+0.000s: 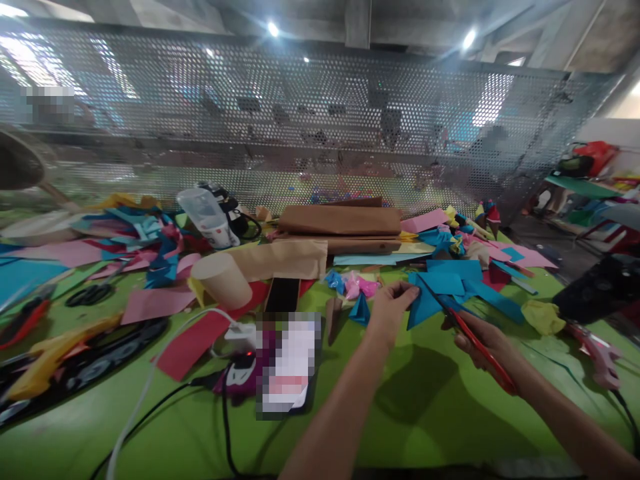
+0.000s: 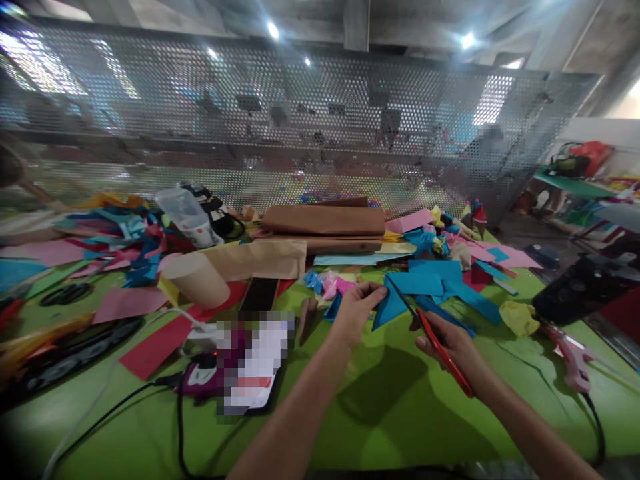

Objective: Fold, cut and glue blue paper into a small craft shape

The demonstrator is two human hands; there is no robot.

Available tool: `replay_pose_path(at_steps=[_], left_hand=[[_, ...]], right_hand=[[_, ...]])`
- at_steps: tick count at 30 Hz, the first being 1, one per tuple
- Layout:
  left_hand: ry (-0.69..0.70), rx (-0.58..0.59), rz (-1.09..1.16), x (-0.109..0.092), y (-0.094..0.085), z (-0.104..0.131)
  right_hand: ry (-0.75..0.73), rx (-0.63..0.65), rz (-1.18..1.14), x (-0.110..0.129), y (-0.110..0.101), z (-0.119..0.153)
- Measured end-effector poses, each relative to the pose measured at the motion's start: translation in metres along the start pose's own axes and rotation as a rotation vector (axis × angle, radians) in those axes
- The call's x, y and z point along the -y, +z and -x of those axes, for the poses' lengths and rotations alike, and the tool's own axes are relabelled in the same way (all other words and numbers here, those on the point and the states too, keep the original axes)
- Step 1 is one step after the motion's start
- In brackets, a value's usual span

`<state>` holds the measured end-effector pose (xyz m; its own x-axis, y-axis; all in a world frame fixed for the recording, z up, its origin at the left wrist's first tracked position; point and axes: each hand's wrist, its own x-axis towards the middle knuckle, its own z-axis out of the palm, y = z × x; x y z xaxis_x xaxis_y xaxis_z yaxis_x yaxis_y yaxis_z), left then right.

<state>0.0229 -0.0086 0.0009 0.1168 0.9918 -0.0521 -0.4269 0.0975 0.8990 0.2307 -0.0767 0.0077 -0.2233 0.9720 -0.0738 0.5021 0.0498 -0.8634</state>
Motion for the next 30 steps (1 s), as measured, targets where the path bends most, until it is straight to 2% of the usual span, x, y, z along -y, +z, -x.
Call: replay_pose_path(at_steps=[7, 15, 23, 26, 29, 30], left_hand=[[0.013, 0.070, -0.058, 0.008, 0.002, 0.000], [-0.002, 0.067, -0.042, 0.007, 0.002, 0.002], [-0.027, 0.073, 0.004, 0.007, 0.004, 0.002], [-0.015, 0.055, 0.007, 0.006, 0.003, 0.002], [-0.008, 0.018, 0.004, 0.004, 0.001, 0.001], [-0.008, 0.008, 0.004, 0.003, 0.001, 0.000]], right_hand=[[-0.010, -0.016, 0.034, 0.002, -0.002, 0.002], [-0.013, -0.039, 0.005, -0.006, -0.001, -0.002], [0.058, -0.103, -0.116, 0.000, 0.007, -0.004], [0.069, -0.152, -0.029, -0.005, -0.009, -0.006], [-0.016, -0.259, 0.328, -0.025, -0.042, -0.011], [-0.013, -0.345, 0.473, -0.035, -0.055, -0.013]])
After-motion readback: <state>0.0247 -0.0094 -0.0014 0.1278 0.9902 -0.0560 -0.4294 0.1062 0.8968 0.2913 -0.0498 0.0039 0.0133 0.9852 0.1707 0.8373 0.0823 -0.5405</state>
